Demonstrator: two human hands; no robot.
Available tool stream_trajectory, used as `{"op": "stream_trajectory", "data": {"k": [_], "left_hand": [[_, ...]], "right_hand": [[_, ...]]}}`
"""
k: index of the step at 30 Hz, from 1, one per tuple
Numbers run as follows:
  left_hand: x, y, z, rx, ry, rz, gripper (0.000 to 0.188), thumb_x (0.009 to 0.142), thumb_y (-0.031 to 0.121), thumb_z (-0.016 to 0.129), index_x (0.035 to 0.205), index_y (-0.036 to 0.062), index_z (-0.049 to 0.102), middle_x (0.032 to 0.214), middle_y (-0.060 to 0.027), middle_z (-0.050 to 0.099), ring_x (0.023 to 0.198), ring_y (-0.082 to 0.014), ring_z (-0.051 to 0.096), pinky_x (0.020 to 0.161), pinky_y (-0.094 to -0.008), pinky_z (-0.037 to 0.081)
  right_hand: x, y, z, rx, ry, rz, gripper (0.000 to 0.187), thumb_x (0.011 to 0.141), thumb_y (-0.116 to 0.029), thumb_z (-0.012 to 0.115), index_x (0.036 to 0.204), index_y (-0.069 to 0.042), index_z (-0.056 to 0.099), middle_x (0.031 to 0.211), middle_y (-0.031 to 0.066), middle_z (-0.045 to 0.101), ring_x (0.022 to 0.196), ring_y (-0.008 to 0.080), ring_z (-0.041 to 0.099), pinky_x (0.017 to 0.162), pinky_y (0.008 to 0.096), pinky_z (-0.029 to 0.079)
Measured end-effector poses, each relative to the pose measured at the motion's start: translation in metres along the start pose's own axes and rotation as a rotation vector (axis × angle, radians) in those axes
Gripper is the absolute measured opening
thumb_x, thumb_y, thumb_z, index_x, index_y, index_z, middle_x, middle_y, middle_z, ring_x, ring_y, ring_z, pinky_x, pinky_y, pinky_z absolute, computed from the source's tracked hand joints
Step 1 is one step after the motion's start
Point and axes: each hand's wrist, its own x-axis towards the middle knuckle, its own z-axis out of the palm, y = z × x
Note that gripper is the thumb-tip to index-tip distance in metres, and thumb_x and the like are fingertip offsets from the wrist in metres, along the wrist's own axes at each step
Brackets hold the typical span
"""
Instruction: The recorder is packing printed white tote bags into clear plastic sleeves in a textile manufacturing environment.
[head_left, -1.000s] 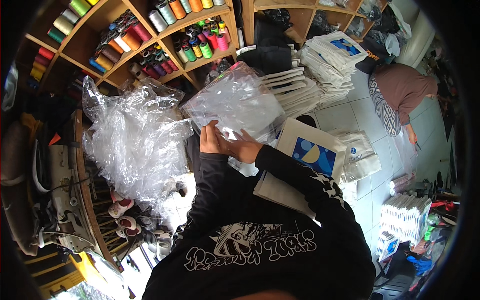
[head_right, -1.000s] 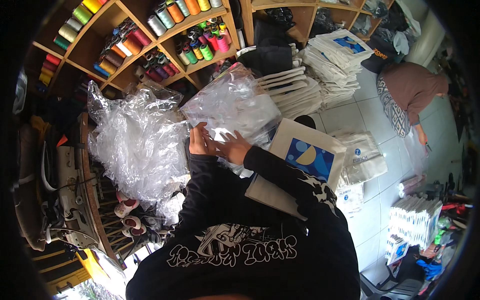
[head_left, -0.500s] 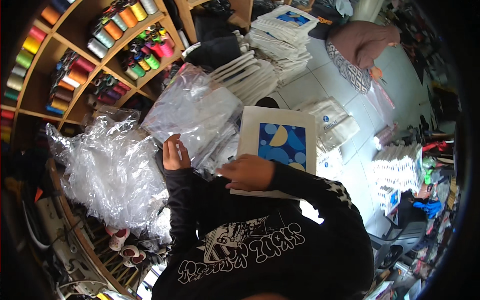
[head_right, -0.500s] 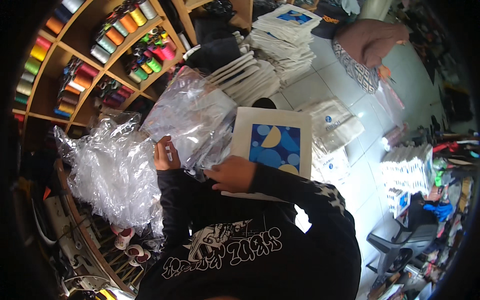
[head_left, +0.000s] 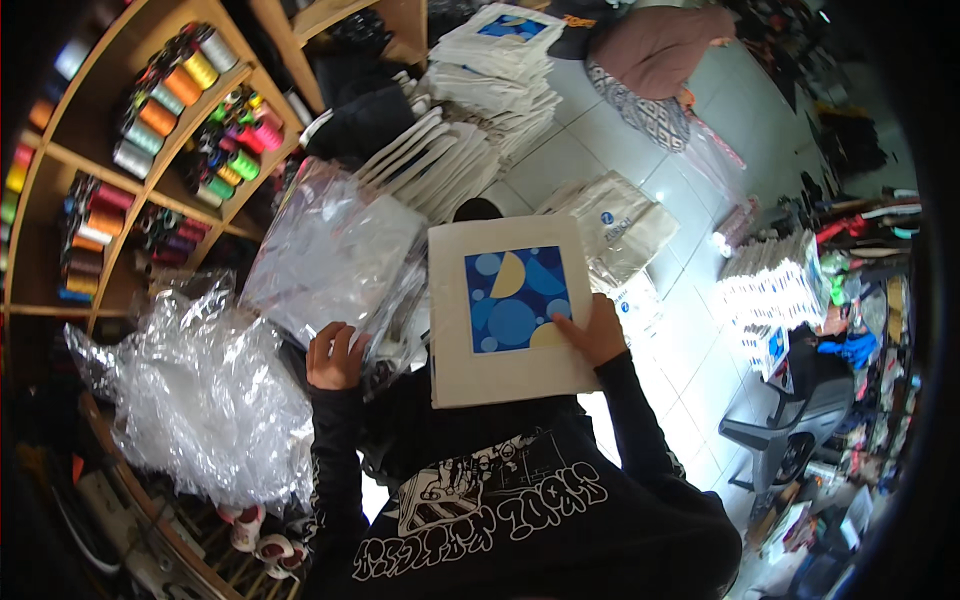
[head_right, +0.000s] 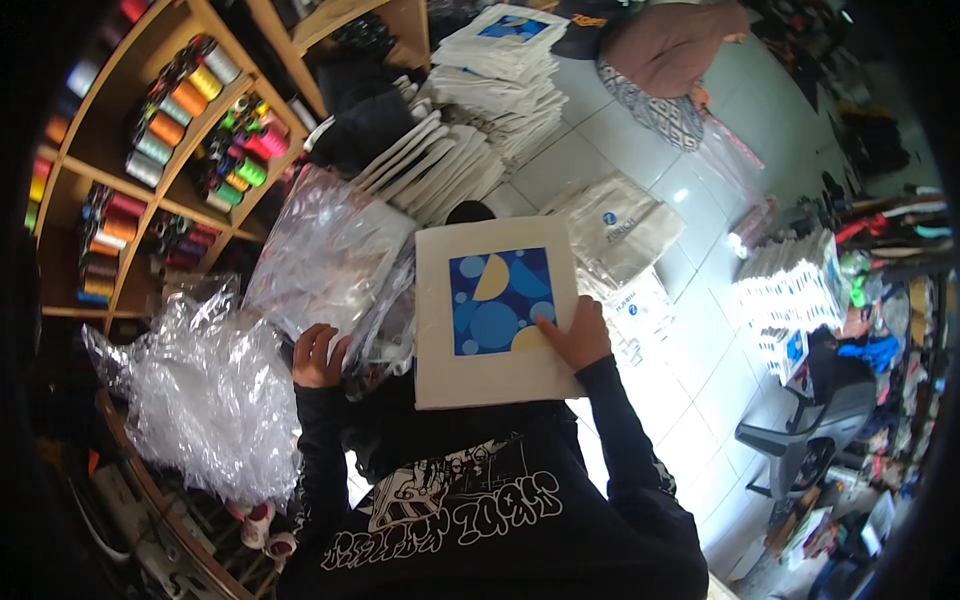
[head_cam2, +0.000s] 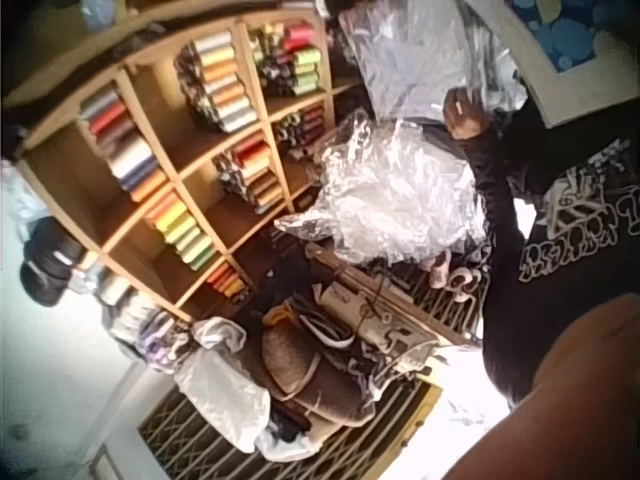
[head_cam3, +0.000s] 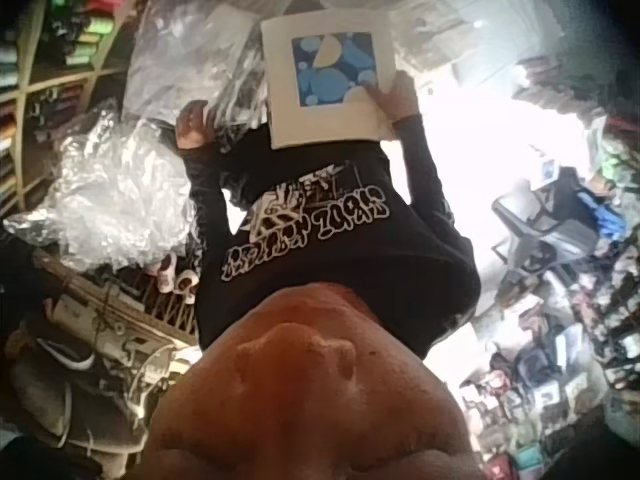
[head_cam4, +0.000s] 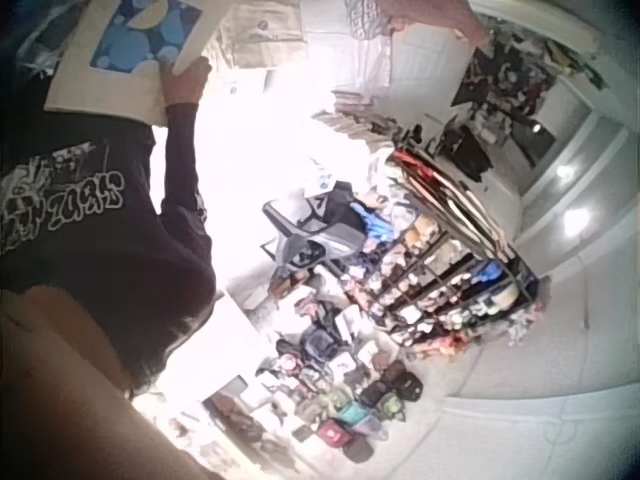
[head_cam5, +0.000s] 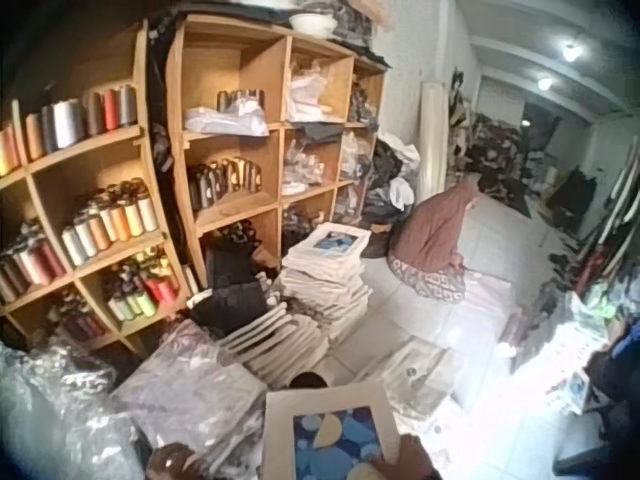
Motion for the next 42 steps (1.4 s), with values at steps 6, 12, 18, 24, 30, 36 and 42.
{"op": "stream_trajectory", "data": {"k": [6, 12, 18, 24, 30, 36, 42], "left_hand": [[0.01, -0.001, 0.003, -0.206, -0.161, 0.209, 0.037, 0.061, -0.007, 0.062, 0.092, 0.0138, 0.061, 0.102, -0.0091, 0.057, 0.072, -0.0207, 0.059, 0.055, -0.0284, 0.049], [0.028, -0.007, -0.011, -0.009, -0.314, 0.635, 0.027, 0.064, 0.004, 0.06, 0.083, 0.0231, 0.06, 0.108, -0.0107, 0.055, 0.06, -0.0185, 0.054, 0.045, -0.0268, 0.045], [0.022, -0.028, -0.021, -0.08, -0.566, 0.645, 0.015, 0.064, 0.012, 0.06, 0.077, 0.0161, 0.055, 0.117, -0.0182, 0.051, 0.06, -0.022, 0.053, 0.044, -0.0307, 0.044], [0.025, -0.031, -0.025, 0.229, -0.316, 0.54, 0.026, 0.064, 0.006, 0.057, 0.09, 0.0078, 0.058, 0.109, -0.0131, 0.053, 0.063, -0.0195, 0.053, 0.05, -0.0297, 0.046], [0.024, -0.012, -0.021, 0.335, -0.221, 0.28, 0.045, 0.063, 0.001, 0.055, 0.107, 0.0092, 0.056, 0.11, -0.0123, 0.051, 0.067, -0.0178, 0.054, 0.056, -0.0261, 0.049], [0.018, -0.013, -0.022, 0.347, -0.25, 0.2, 0.06, 0.066, -0.009, 0.052, 0.121, 0.0131, 0.049, 0.115, -0.012, 0.047, 0.072, -0.0177, 0.058, 0.062, -0.0256, 0.051], [0.026, -0.028, -0.02, 0.252, -0.164, 0.037, 0.056, 0.07, -0.004, 0.05, 0.124, 0.009, 0.044, 0.113, -0.0101, 0.049, 0.071, -0.022, 0.059, 0.059, -0.0295, 0.051]], "right_hand": [[0.007, -0.03, -0.033, 0.209, -0.199, 0.224, 0.054, 0.069, -0.035, 0.069, 0.095, 0.006, 0.044, 0.091, 0.0273, 0.056, 0.089, 0.035, 0.056, 0.076, 0.0377, 0.045], [0.019, -0.003, -0.026, 0.597, -0.279, -0.086, 0.041, 0.081, -0.02, 0.059, 0.114, 0.0, 0.046, 0.099, 0.016, 0.058, 0.092, 0.0243, 0.056, 0.081, 0.0327, 0.043], [0.02, -0.027, -0.056, 0.802, -0.329, -0.045, 0.041, 0.084, -0.013, 0.054, 0.122, 0.0, 0.042, 0.108, 0.0096, 0.055, 0.098, 0.0158, 0.051, 0.084, 0.0296, 0.042], [0.019, -0.044, -0.092, 0.893, -0.264, -0.029, 0.036, 0.084, -0.01, 0.055, 0.117, 0.0, 0.046, 0.101, 0.0046, 0.056, 0.091, 0.0117, 0.052, 0.078, 0.0256, 0.043], [0.005, -0.048, -0.155, 0.499, 0.048, -0.123, 0.027, 0.084, -0.014, 0.056, 0.108, -0.001, 0.052, 0.09, 0.0017, 0.056, 0.083, 0.0099, 0.049, 0.075, 0.0233, 0.038], [-0.014, -0.097, -0.201, 0.204, 0.316, -0.318, 0.023, 0.088, -0.012, 0.051, 0.105, 0.003, 0.05, 0.091, 0.0072, 0.055, 0.081, 0.0116, 0.049, 0.073, 0.023, 0.038], [-0.022, -0.111, -0.205, -0.119, -0.151, -0.697, 0.013, 0.072, 0.007, 0.051, 0.084, 0.003, 0.048, 0.104, 0.0202, 0.058, 0.086, 0.0356, 0.055, 0.076, 0.0342, 0.044]]}}
